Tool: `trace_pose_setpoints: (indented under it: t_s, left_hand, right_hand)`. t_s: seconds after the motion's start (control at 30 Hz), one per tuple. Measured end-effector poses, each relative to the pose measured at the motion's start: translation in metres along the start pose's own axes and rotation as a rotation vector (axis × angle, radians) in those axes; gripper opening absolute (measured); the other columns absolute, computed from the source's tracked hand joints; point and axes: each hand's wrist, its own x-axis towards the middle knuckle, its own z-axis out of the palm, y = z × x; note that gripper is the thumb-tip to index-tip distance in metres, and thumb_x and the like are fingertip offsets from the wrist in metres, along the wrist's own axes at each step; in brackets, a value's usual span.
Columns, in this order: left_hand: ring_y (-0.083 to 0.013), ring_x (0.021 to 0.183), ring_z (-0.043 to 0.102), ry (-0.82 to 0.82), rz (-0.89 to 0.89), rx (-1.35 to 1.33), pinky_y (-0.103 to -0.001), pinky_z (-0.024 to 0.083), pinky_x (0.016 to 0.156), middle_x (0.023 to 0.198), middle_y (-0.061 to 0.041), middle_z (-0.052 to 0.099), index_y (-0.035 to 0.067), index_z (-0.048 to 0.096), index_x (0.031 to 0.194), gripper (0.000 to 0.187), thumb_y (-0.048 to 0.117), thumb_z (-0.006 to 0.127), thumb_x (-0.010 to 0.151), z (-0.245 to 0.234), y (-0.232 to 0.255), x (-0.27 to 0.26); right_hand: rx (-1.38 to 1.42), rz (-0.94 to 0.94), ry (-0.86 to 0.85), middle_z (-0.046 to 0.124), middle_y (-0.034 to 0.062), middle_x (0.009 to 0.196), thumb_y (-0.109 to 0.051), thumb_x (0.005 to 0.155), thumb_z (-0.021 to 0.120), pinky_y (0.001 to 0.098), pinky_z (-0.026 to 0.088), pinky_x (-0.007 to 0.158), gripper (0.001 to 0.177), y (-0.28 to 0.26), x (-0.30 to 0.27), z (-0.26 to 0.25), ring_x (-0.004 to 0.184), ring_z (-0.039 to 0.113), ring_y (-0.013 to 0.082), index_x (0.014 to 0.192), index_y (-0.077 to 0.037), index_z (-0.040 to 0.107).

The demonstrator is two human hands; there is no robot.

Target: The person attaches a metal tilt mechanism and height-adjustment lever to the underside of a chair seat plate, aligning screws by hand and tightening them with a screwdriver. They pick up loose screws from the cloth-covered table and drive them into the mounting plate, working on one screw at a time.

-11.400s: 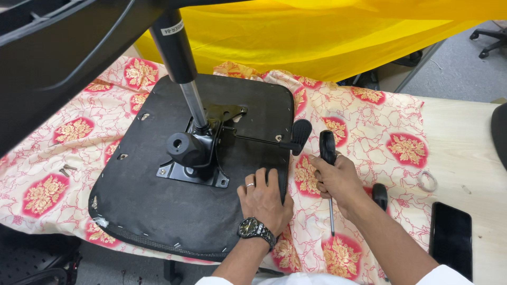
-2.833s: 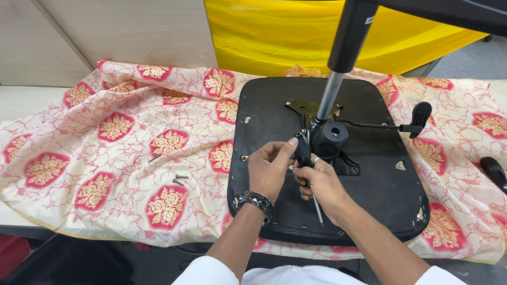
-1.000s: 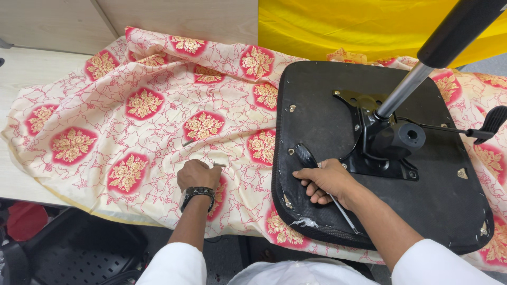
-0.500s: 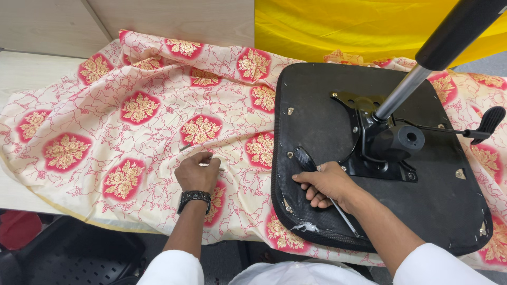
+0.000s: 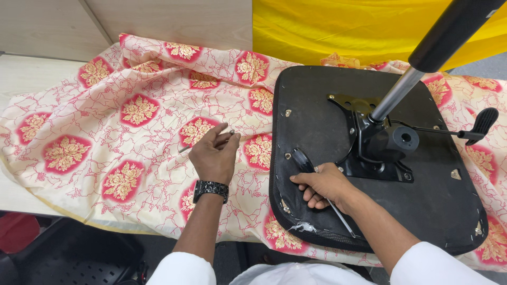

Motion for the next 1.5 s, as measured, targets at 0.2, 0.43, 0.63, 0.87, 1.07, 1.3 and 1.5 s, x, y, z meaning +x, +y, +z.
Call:
trace_pose_setpoints:
  t_s: [0.2,0.43,0.63,0.87,1.07,1.3,1.5]
  left_hand:
    - [-0.0087,0.086,0.078,0.017,0.267,-0.163,-0.023,0.064,0.080,0.095,-0.008,0.081,0.005,0.073,0.122,0.040,0.010,0.082,0.084,0.003,0.054,-0.008]
    - [-0.0086,0.090,0.077,0.010,0.357,-0.250,-0.023,0.066,0.083,0.098,-0.007,0.081,0.006,0.073,0.123,0.038,0.006,0.083,0.086,0.004,0.088,-0.016]
    - [-0.0088,0.088,0.077,0.002,0.295,-0.231,-0.024,0.065,0.081,0.096,-0.007,0.080,0.006,0.073,0.122,0.038,0.008,0.083,0.085,0.008,0.081,-0.015]
    - [-0.0144,0.082,0.078,-0.011,0.060,0.110,-0.029,0.063,0.078,0.094,-0.006,0.080,0.009,0.075,0.117,0.034,0.012,0.076,0.084,0.012,0.010,-0.002]
    - [-0.0267,0.088,0.076,-0.102,-0.141,0.637,-0.038,0.058,0.090,0.094,-0.009,0.079,0.012,0.078,0.111,0.031,0.013,0.073,0.080,0.005,-0.068,0.008]
    - [-0.0337,0.100,0.071,-0.179,-0.123,0.791,-0.043,0.055,0.094,0.104,-0.016,0.076,0.014,0.078,0.110,0.030,0.013,0.069,0.082,0.013,-0.103,0.021]
    - [-0.0337,0.103,0.067,-0.220,-0.017,0.771,-0.043,0.052,0.097,0.107,-0.018,0.070,0.011,0.081,0.104,0.032,0.008,0.069,0.075,0.019,-0.102,0.002]
  right_hand:
    - [0.017,-0.013,0.003,0.066,0.0113,0.056,-0.022,0.087,0.076,0.0266,0.049,0.035,0.027,0.002,-0.001,0.001,0.041,0.063,0.0174,0.076,0.000,0.066]
    - [-0.002,-0.007,0.008,0.065,0.0113,0.057,-0.022,0.087,0.077,0.0263,0.049,0.035,0.028,0.001,-0.004,0.001,0.041,0.063,0.0175,0.075,0.001,0.066]
    - [-0.024,-0.013,0.009,0.066,0.0133,0.055,-0.022,0.088,0.076,0.0263,0.049,0.035,0.029,0.001,-0.004,0.002,0.040,0.063,0.0183,0.075,0.002,0.066]
    - [-0.005,0.004,-0.007,0.066,0.0124,0.054,-0.023,0.087,0.077,0.0265,0.048,0.034,0.030,0.000,-0.002,-0.001,0.039,0.063,0.0185,0.074,0.001,0.065]
    - [0.017,0.013,-0.022,0.066,0.0125,0.055,-0.024,0.086,0.077,0.0264,0.048,0.034,0.031,0.001,0.001,0.000,0.040,0.063,0.0184,0.074,0.001,0.064]
    - [0.007,0.012,-0.019,0.066,0.0125,0.056,-0.024,0.085,0.078,0.0264,0.047,0.033,0.031,0.001,0.001,-0.001,0.040,0.063,0.0184,0.076,0.002,0.064]
    - [-0.005,-0.002,-0.010,0.067,0.0123,0.056,-0.025,0.086,0.077,0.0261,0.048,0.035,0.031,0.000,-0.002,0.000,0.040,0.063,0.0178,0.076,0.001,0.065]
